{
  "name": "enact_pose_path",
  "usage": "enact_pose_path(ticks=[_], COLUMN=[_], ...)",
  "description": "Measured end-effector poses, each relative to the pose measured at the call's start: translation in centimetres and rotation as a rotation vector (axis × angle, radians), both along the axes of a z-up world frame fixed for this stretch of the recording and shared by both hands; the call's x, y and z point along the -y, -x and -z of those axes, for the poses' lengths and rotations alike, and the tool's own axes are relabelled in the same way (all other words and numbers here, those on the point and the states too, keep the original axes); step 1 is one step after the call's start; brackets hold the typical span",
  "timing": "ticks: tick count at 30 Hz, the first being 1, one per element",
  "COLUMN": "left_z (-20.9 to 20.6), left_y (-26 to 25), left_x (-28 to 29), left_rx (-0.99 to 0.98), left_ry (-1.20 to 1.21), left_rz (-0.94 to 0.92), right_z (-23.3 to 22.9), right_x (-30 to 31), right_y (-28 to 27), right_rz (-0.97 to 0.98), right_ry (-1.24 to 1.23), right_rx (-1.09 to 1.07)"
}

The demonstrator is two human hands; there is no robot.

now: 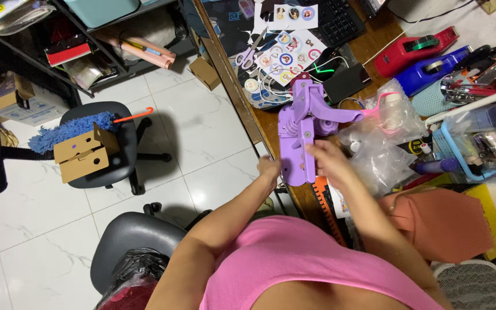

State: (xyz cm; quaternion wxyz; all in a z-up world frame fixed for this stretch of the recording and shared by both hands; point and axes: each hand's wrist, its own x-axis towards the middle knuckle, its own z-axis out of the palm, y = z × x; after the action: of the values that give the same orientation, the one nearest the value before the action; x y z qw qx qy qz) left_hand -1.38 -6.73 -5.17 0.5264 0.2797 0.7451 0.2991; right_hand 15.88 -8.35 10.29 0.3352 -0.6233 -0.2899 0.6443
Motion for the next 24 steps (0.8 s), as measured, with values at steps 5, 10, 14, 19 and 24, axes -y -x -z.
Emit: enact_pose_path(ticks=[5, 10, 14, 19, 24], left_z=[2.8, 5.1, 6.5, 7.3, 6.6], left_y=[0.2, 0.8, 1.2, 2.3, 4.4], left_x=[1.1, 1.6, 2.8, 4.1, 6.0], left_rx=[0.175, 0.455, 0.550, 0.592, 0.683], left_ry=[0.187, 0.102, 0.054, 0.013, 0.025], left_rz=[0.124, 0.097, 0.104, 0.181, 0.180], right_z=[-0.2, 0.3, -0.2, -0.8, -1.4], right_x=[0.3, 0.9, 1.6, 3.0, 4.1], right_y=[3.4, 5.3, 5.8, 7.0, 9.1], right_rz=[-0.045, 0.053, 0.061, 0.041, 0.002], right_ry=[-0.137, -0.195, -0.190, -0.184, -0.205], right_rx=[0.160, 0.226, 0.201, 0.186, 0.178])
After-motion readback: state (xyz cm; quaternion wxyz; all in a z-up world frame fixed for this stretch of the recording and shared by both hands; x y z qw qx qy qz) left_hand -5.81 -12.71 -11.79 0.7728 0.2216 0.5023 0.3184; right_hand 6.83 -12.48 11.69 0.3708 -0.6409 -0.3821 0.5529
